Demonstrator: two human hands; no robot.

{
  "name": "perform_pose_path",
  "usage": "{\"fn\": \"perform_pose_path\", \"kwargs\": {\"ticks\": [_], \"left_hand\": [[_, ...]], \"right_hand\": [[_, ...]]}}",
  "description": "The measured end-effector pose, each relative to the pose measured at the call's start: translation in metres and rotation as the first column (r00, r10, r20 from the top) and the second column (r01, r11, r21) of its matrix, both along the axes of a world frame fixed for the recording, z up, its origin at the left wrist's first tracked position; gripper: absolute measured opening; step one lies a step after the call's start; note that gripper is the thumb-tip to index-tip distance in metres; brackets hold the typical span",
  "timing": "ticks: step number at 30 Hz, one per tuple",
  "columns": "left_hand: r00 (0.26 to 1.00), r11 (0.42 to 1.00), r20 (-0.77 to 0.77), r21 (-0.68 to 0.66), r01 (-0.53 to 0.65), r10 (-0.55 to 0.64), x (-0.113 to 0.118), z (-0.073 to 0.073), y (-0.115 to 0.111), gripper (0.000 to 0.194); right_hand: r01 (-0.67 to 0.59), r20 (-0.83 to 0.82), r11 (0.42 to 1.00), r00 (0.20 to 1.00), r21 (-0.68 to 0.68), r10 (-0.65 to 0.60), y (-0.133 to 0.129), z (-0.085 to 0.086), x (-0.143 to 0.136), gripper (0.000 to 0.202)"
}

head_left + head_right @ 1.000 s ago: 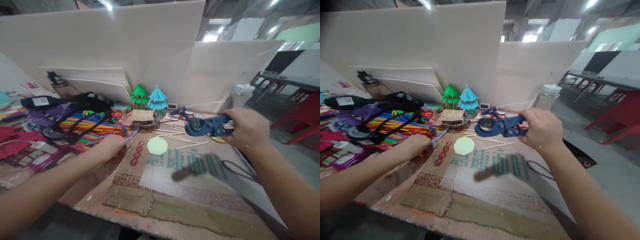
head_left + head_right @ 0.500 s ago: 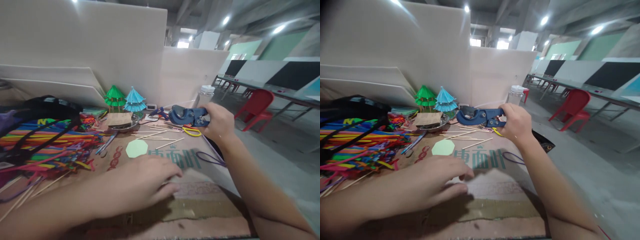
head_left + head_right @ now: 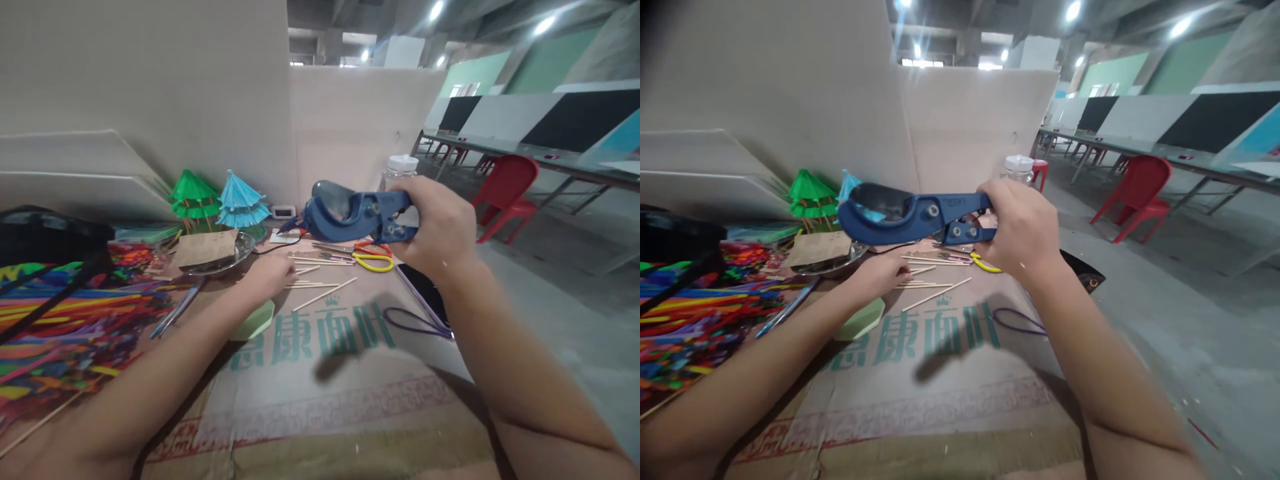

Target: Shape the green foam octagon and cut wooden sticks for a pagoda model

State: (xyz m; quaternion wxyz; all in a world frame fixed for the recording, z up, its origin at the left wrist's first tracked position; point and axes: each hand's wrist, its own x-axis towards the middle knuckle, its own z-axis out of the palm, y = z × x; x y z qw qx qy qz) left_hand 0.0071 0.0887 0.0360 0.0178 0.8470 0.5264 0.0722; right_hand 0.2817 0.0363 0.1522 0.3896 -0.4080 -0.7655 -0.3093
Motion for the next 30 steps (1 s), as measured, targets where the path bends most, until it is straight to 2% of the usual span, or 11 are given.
{"fn": "perform_pose_path", "kwargs": {"ticks": [4,7,10,15,19,26,30], "left_hand": [[0.999,1.000,0.039,0.004,0.027,-0.027,0.000,-0.009,-0.004,0.021],[0.996,0.998,0.056,-0.014,0.064,-0.063,0.000,-0.008,-0.004,0.017],[0.993,0.995,0.065,-0.024,0.099,-0.097,-0.002,-0.005,-0.002,0.016],[0.997,0.998,0.070,0.062,0.021,-0.025,-0.018,-0.002,0.007,0.026],[0.998,0.997,0.068,0.077,-0.006,0.001,-0.028,-0.009,0.015,0.025],[0.972,0.978,0.133,0.097,0.182,-0.194,-0.010,-0.027,0.016,0.023],[0.961,0.969,0.175,0.156,0.189,-0.215,-0.008,-0.034,0.023,0.027]], "right_hand": [[-0.009,0.028,1.000,1.000,-0.029,0.010,0.003,-0.011,0.005,0.015],[-0.035,0.025,0.999,0.999,-0.021,0.036,0.005,-0.013,0.012,0.019],[0.009,0.020,0.999,1.000,-0.033,-0.009,0.008,-0.012,0.020,0.023],[0.100,0.026,0.993,0.995,-0.065,-0.098,0.012,-0.013,0.027,0.025],[0.110,0.040,0.992,0.993,-0.060,-0.108,0.012,-0.014,0.028,0.025],[0.064,0.030,0.997,0.998,-0.032,-0.063,0.015,-0.015,0.028,0.026],[0.067,0.038,0.998,0.997,-0.018,-0.066,0.016,-0.016,0.026,0.027]]}}
